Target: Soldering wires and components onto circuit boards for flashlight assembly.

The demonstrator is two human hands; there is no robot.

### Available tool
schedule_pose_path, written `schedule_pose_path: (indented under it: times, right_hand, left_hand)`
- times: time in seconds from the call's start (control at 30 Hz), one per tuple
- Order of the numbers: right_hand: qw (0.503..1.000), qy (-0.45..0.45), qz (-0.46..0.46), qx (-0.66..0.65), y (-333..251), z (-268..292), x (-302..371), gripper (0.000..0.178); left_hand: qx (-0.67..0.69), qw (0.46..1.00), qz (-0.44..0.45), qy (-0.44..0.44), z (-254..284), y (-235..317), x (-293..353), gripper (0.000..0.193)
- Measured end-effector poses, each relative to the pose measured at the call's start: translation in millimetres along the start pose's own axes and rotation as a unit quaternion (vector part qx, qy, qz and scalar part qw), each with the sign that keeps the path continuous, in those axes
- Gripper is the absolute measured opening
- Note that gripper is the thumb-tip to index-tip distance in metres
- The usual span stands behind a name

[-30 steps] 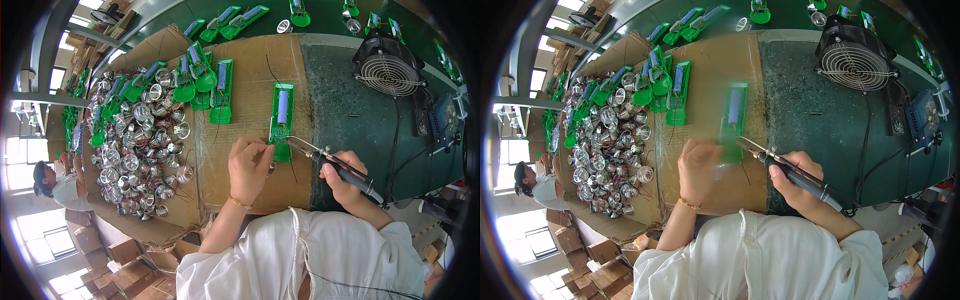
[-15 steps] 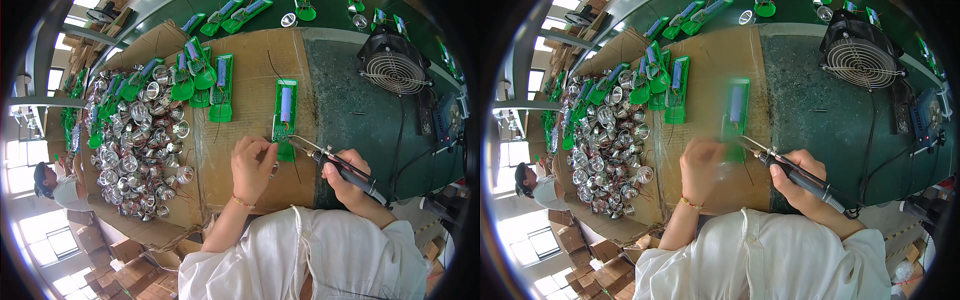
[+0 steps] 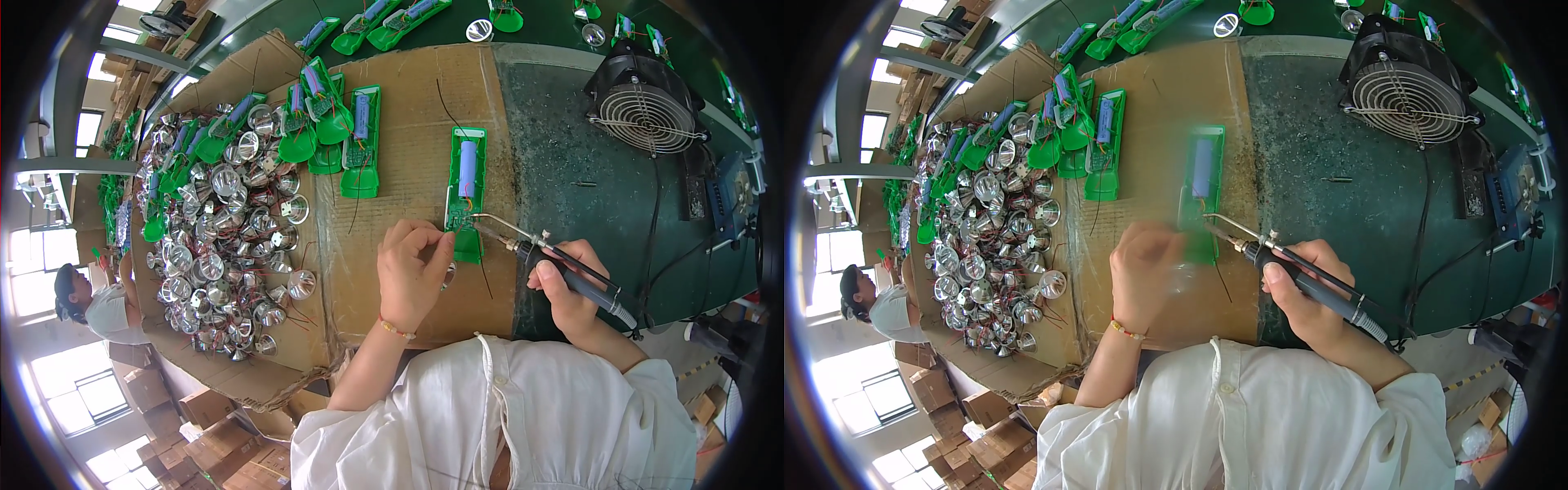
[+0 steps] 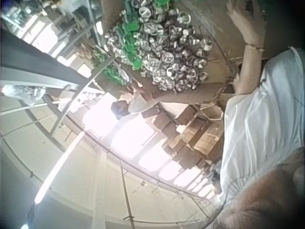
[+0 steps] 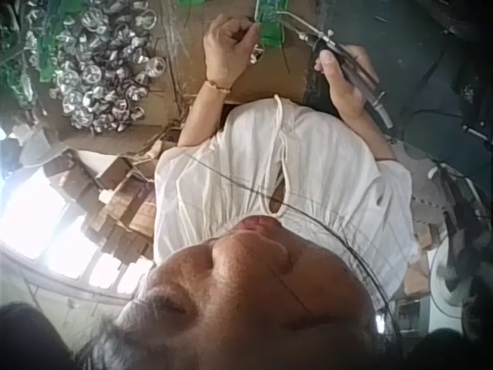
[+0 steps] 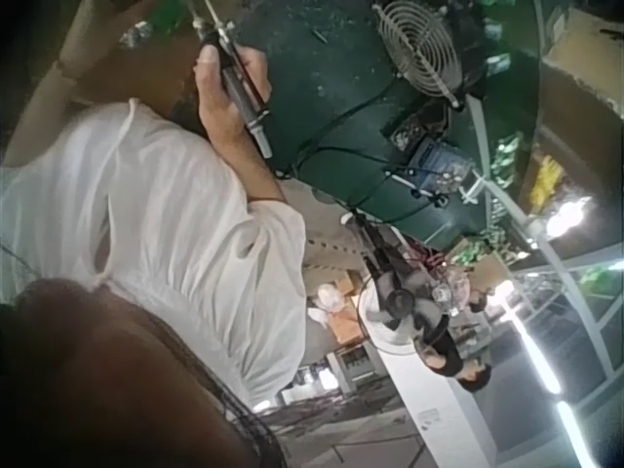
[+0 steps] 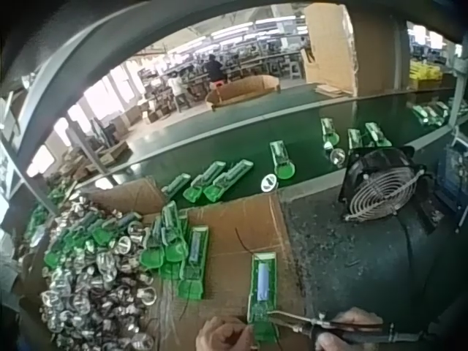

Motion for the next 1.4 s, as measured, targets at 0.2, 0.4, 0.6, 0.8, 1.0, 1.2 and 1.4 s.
schedule_pose_path:
  times: [0.2,0.4,0.6,0.8,1.0,1.2,1.4]
  right_hand:
    - [0.999,0.015,-0.028,-0.035,0.8,-6.2,-4.3,0.016]
    - [0.994,0.029,-0.069,-0.085,2.6,-9.8,-7.7,0.013]
    - [0.987,0.033,-0.107,-0.119,7.0,-9.6,-10.3,0.013]
    - [0.987,0.039,-0.116,-0.108,7.0,-9.4,-10.5,0.013]
    - [0.984,0.072,-0.109,-0.120,3.7,-3.4,-8.0,0.018]
    - [0.989,0.057,-0.047,-0.130,8.8,13.4,-2.1,0.017]
    - [0.989,0.073,-0.046,-0.118,17.4,30.8,-4.9,0.017]
  left_hand:
    - [0.029,0.999,0.031,-0.023,2.6,1.9,-2.3,0.009]
    - [0.028,0.999,0.029,-0.036,3.9,3.5,-3.7,0.010]
    - [0.051,0.996,0.047,-0.047,5.4,5.7,-4.5,0.009]
    - [0.068,0.994,0.054,-0.062,6.0,5.7,-6.4,0.010]
    - [0.085,0.993,0.060,-0.061,5.2,2.1,-5.5,0.010]
    - [0.069,0.996,0.037,-0.053,4.4,0.9,-4.8,0.010]
    - [0.067,0.992,0.081,-0.062,4.8,6.6,-8.0,0.009]
Point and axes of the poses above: each hand's wrist, its own x-axis away from the middle knuckle, its own z-axis out of the back of the hand, y = z × x, the point moved 1 cm from there along -x, towards the middle knuckle, and after that the axes turned 1 degree about -z, right-handed, at the moved point
